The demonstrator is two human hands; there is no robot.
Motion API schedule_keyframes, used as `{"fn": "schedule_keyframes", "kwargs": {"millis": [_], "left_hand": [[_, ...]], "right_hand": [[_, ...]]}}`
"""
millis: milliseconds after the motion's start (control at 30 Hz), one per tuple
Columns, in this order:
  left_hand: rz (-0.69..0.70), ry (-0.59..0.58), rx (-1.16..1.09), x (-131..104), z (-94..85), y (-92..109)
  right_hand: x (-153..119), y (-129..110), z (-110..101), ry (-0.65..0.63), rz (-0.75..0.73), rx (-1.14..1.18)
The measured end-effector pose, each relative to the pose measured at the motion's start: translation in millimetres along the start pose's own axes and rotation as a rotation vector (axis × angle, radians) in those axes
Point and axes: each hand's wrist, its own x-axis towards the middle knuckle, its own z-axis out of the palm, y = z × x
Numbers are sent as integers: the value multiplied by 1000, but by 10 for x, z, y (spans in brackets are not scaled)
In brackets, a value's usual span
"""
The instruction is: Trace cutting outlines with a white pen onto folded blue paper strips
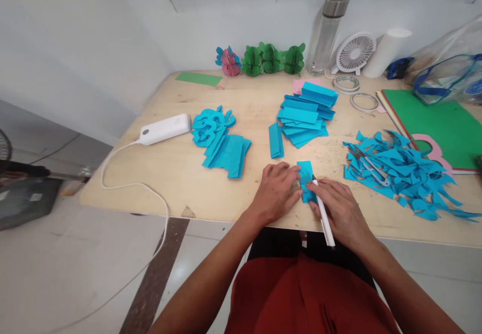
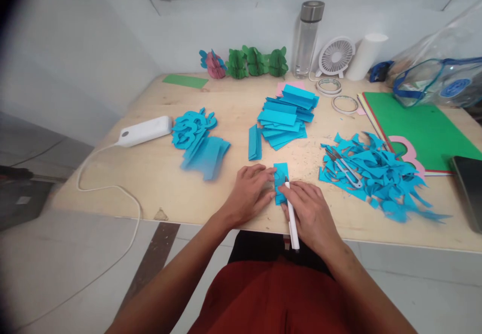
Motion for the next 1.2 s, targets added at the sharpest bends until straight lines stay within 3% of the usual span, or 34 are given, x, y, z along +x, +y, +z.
{"fn": "schedule_keyframes", "kwargs": {"millis": [1200], "left_hand": [[13, 11, 6, -6, 12, -23]], "right_hand": [[52, -51, 35, 29, 35, -29]]}}
